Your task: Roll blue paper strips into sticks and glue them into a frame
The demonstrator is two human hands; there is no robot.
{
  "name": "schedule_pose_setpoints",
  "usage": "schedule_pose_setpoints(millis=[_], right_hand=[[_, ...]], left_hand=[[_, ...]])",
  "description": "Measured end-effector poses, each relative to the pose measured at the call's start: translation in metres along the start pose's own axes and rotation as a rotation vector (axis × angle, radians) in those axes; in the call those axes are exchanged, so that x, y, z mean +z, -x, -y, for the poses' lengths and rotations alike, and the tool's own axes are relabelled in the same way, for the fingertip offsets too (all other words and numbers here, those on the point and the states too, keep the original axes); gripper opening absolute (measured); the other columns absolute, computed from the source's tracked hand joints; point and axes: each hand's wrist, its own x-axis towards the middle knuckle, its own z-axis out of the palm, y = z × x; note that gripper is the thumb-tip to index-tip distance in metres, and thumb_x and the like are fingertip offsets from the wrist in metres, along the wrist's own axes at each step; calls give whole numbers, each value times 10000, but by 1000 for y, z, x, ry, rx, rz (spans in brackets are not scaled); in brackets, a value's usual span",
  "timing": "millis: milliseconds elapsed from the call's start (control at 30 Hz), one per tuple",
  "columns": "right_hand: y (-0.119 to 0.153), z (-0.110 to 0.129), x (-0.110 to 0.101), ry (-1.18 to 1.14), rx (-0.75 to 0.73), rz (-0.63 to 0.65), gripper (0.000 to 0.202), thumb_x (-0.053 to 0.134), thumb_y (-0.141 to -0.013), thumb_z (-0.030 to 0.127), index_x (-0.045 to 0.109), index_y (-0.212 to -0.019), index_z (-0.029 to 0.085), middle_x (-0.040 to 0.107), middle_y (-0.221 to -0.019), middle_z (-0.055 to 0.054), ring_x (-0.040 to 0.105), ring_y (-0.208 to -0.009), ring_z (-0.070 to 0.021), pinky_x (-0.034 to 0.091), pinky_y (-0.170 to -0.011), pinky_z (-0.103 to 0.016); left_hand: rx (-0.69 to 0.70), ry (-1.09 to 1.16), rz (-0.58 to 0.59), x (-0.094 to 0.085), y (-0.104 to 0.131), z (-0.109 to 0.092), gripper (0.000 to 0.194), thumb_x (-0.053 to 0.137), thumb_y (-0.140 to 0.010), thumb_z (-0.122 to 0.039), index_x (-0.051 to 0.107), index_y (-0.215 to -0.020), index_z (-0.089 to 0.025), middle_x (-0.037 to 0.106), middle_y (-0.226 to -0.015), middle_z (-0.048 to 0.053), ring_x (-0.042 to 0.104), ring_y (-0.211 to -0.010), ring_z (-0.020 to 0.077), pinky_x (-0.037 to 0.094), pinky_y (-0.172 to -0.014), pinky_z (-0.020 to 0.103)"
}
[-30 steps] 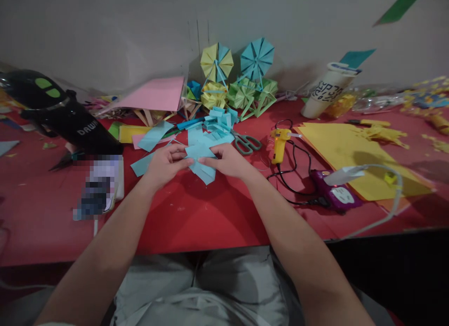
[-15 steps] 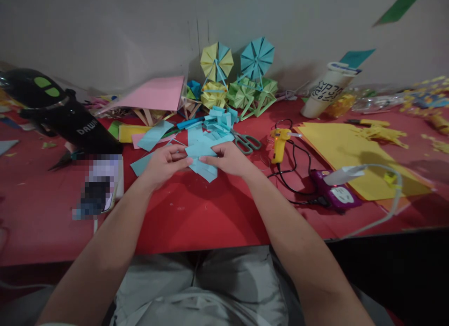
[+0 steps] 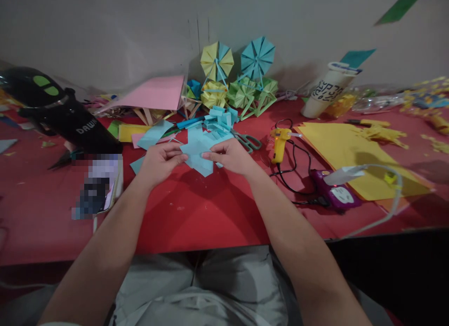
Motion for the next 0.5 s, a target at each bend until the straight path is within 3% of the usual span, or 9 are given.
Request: schedule_pose_setpoints(millis=[200, 333, 500], right_hand=[[-3, -4, 7, 61, -104, -243, 499, 702, -767, 682, 696, -628, 203, 552, -645, -17, 443, -639, -142, 361, -614, -318], [-2, -4, 9, -22, -66, -174, 476, 672, -811, 652, 716, -689, 194, 573, -605, -16, 473, -585, -138, 380, -581, -314], [-2, -2, 10, -278, -26, -213, 507, 686, -779, 680, 758, -879, 188, 692, -793, -66, 624, -712, -179, 526, -674, -341]], left_hand=[[134, -135, -34, 2, 0, 2, 149, 691, -824, -331, 750, -876, -204, 754, -814, 36, 725, -834, 229, 572, -808, 344], [111, -36, -21, 5, 1, 3, 213, 677, -842, -393, 750, -901, -202, 737, -761, 30, 708, -667, 194, 580, -688, 317], [202, -12, -49, 4, 3, -2, 180, 685, -802, -291, 786, -915, -193, 789, -936, 73, 737, -922, 233, 580, -893, 365]])
